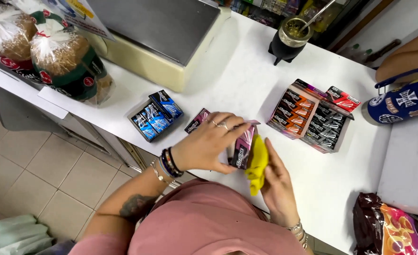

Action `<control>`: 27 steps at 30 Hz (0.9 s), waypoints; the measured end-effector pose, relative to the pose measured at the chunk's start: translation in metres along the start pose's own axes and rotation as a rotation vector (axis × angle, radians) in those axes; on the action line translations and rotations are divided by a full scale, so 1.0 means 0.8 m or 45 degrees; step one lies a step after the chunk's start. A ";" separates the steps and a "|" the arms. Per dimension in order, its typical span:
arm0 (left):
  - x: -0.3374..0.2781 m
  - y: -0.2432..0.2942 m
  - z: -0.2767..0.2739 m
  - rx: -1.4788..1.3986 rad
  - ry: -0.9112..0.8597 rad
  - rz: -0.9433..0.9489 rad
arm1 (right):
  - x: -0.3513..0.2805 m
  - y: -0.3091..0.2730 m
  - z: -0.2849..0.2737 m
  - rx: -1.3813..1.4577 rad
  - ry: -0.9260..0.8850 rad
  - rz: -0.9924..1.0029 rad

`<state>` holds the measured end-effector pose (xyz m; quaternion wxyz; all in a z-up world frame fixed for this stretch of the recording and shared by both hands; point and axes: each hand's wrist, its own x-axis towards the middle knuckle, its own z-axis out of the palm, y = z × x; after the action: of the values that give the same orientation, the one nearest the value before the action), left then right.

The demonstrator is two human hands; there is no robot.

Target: The person is cleaning and organizing various candy and gum boxes on a store counter using a yellow cloth.

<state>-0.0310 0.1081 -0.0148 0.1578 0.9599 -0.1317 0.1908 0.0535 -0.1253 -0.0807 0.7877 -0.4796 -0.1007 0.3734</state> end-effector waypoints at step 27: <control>-0.037 0.048 0.052 -0.030 0.150 0.173 | 0.021 0.023 -0.003 -0.525 -0.011 -0.041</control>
<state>-0.0560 0.0639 -0.0539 0.1632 0.9339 -0.1894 0.2555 0.0573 -0.1109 -0.1005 0.6781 -0.6276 -0.1859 0.3343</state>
